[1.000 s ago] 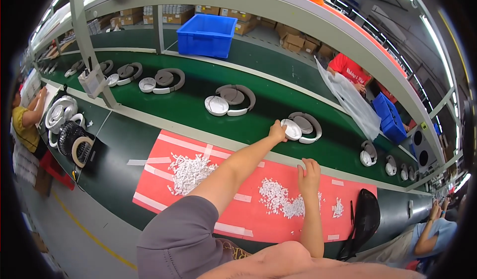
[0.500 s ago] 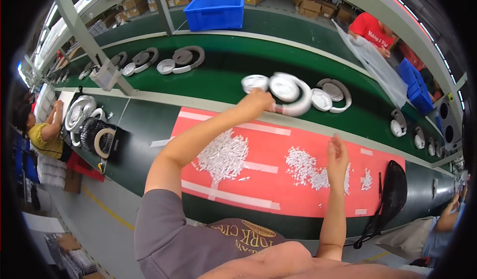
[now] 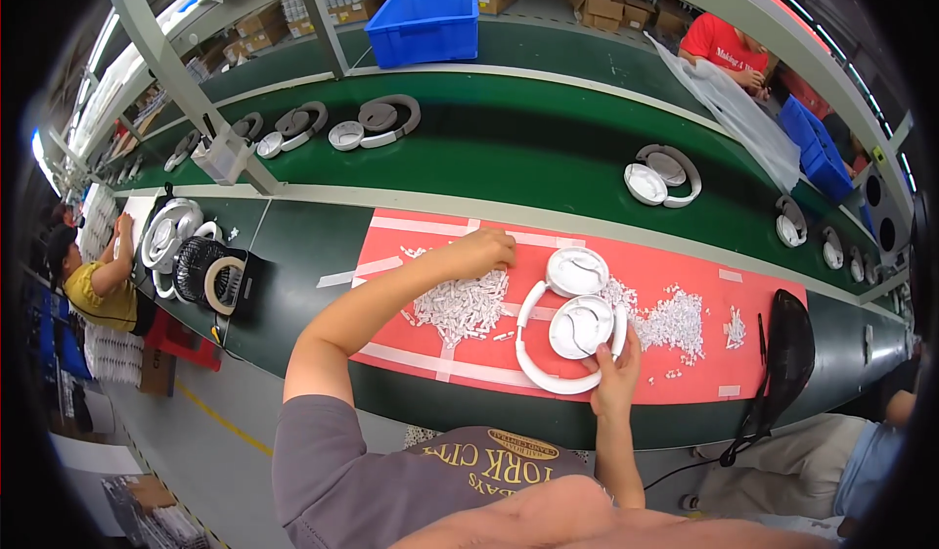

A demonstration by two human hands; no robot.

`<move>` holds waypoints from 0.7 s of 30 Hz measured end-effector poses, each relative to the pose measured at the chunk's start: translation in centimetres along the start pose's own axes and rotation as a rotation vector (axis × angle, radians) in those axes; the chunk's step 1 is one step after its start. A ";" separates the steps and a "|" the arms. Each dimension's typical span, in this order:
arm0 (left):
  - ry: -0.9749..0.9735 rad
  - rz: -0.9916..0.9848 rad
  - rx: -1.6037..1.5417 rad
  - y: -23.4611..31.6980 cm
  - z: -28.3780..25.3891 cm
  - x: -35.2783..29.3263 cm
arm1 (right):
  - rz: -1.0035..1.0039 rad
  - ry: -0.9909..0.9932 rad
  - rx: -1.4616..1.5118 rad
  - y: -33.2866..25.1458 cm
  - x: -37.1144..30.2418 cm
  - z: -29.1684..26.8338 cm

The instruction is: The person assembles small electronic components into plastic housings by hand on a factory production line.

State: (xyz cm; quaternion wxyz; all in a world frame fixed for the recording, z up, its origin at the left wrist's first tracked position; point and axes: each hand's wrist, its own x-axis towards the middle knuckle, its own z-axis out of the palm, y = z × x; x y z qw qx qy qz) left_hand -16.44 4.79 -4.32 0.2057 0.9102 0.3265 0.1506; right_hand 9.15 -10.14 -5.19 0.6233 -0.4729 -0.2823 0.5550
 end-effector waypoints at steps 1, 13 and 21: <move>0.004 0.082 0.005 -0.2 0.5 0.1 | -0.005 0.005 0.001 0.3 -0.2 -0.1; 0.237 -0.279 -0.580 6.9 -0.3 3.7 | -0.706 0.056 -1.108 -2.5 1.9 -1.3; 0.515 -0.238 -0.977 13.1 4.2 6.3 | -0.535 -0.215 -0.665 -4.5 4.9 1.1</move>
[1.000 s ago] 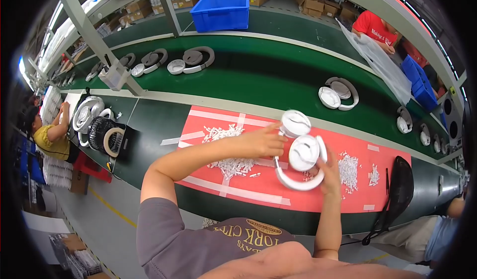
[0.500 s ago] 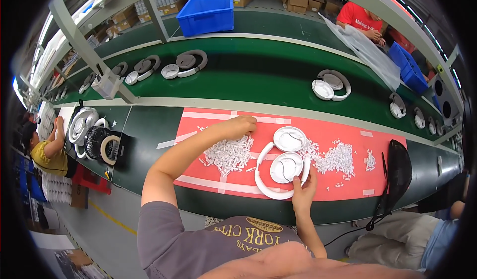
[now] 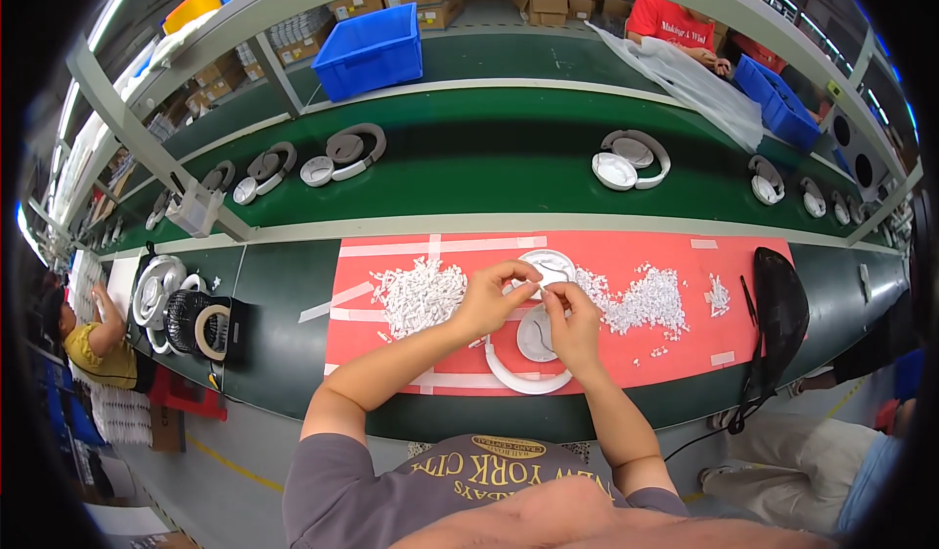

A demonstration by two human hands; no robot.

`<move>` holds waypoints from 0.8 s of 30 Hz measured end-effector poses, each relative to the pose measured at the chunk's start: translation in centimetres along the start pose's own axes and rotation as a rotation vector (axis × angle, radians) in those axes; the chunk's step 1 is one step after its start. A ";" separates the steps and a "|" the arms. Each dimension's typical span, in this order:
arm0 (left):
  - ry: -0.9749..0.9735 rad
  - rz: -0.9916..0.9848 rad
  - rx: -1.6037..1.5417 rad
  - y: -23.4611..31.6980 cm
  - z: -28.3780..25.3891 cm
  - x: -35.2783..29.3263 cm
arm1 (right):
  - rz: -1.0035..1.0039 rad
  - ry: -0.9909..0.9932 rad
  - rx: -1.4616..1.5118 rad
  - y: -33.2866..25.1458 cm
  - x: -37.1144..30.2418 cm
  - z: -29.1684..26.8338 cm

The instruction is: The person assembles small electronic components into plastic housings by hand on a factory production line.

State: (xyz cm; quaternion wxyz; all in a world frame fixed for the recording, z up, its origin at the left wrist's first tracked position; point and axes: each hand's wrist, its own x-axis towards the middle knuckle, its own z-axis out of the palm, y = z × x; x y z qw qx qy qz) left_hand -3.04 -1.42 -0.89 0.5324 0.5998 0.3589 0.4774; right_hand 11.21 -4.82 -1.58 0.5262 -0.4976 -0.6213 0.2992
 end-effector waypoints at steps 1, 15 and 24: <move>-0.001 0.000 0.001 0.0 0.2 0.1 | 0.000 0.002 0.001 0.1 0.2 -0.1; -0.067 0.510 0.922 -5.2 1.9 8.0 | 0.018 0.118 -0.337 5.9 5.9 -3.0; -0.052 0.501 0.977 -7.4 3.5 10.0 | 0.169 0.004 -0.218 7.9 6.9 -3.8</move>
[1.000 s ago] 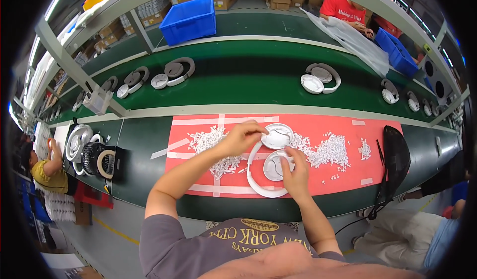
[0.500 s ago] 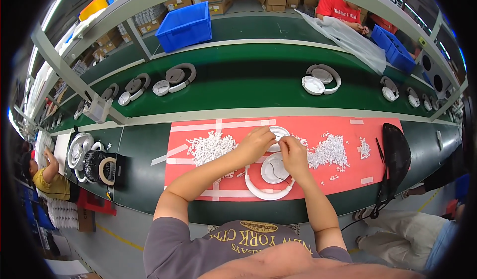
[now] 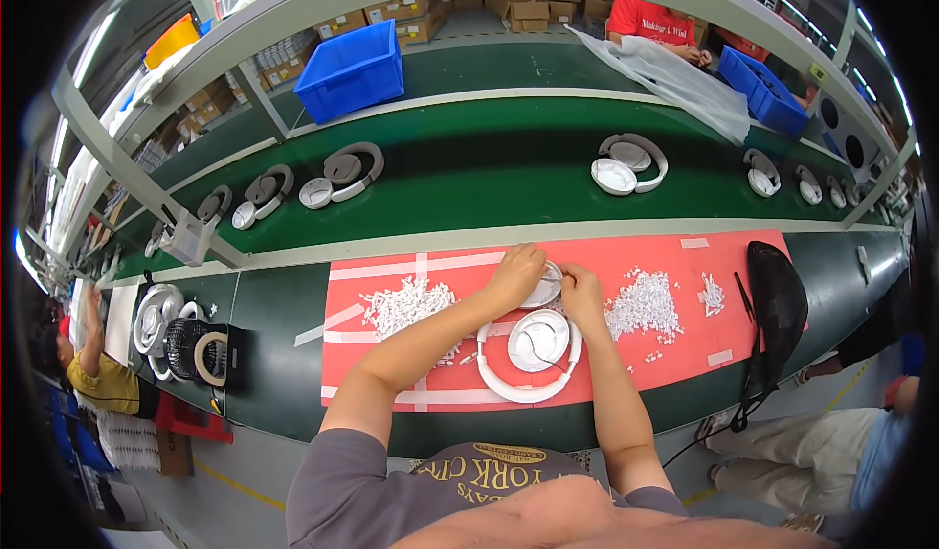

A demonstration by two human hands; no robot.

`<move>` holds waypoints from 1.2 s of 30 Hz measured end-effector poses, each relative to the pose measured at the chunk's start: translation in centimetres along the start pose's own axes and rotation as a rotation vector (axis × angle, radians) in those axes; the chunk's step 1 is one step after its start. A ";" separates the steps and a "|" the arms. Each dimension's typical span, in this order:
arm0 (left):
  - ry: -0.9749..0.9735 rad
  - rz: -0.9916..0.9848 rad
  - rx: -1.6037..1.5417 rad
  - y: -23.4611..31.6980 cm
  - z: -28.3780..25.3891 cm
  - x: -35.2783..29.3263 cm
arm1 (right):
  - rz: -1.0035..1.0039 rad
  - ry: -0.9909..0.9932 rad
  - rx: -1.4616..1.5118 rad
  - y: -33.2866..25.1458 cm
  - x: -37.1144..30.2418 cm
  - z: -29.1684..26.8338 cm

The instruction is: The person assembles small electronic components into plastic housings by hand on a factory production line.

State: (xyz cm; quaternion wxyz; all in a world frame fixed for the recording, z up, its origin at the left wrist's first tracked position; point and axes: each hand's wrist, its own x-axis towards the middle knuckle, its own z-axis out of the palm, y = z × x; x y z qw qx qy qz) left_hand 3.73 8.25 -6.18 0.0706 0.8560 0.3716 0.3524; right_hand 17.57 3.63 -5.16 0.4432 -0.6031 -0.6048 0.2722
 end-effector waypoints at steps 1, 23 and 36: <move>-0.001 0.003 -0.001 0.1 0.1 0.1 | -0.022 0.019 0.021 0.1 0.1 -0.1; -0.302 0.282 0.026 -1.9 0.1 3.0 | -0.059 0.124 0.003 1.4 -0.2 -0.5; -0.441 0.346 0.092 -3.2 -1.7 4.5 | -0.152 0.137 -0.169 2.0 1.6 -3.5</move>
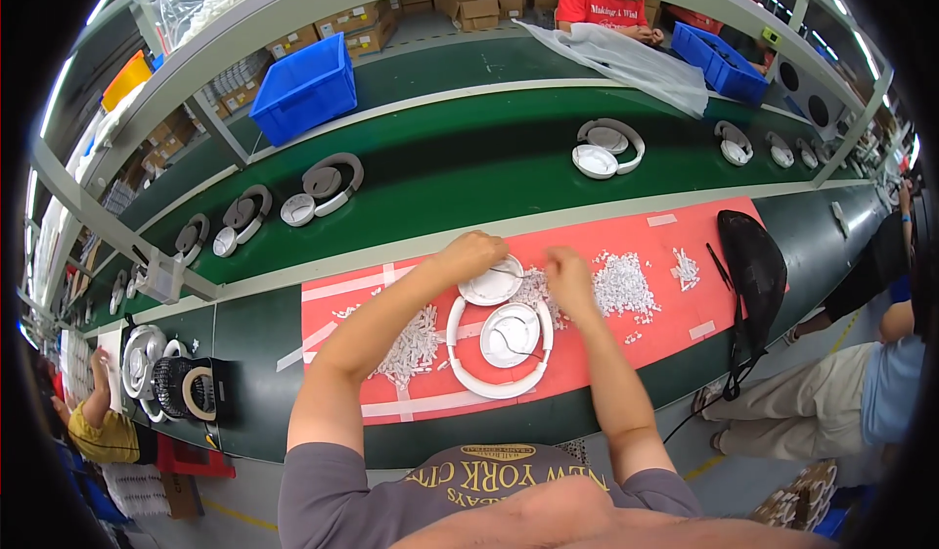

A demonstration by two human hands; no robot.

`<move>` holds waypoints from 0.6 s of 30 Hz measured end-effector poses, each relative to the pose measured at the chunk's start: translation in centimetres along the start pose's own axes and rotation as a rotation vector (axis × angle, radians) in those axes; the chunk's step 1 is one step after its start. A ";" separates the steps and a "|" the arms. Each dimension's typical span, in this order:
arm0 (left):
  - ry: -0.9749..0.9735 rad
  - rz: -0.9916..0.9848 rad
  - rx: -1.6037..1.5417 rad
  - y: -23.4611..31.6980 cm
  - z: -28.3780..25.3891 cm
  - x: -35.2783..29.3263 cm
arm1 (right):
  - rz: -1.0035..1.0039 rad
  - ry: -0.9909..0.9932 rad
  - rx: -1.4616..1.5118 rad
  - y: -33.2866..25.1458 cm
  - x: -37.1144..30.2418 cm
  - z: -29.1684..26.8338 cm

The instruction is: The person assembles small electronic components into plastic housings by hand on a factory production line.

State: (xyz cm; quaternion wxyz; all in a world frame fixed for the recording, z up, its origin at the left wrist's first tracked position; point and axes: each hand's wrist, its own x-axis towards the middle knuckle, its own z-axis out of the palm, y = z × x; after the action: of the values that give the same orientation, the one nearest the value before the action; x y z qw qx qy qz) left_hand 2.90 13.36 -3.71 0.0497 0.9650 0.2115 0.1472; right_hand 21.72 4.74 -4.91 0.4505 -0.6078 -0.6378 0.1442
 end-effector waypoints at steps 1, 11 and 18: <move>-0.001 -0.001 -0.001 0.2 -1.3 -0.4 | -0.082 0.069 -0.176 0.8 0.6 -1.3; -0.112 -0.508 -0.456 -1.2 -10.5 -7.7 | 0.028 -0.338 -0.640 6.4 3.3 -4.2; 0.214 -0.786 -0.810 1.5 -5.1 -11.8 | -0.010 -0.278 -0.382 2.7 4.0 -4.4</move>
State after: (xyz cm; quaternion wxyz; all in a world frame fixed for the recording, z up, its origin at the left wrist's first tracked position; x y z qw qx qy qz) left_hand -8.25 7.18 -1.72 0.4446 0.6976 0.4851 0.2836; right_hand 27.39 7.31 -2.89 0.2359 -0.6530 -0.7126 0.1010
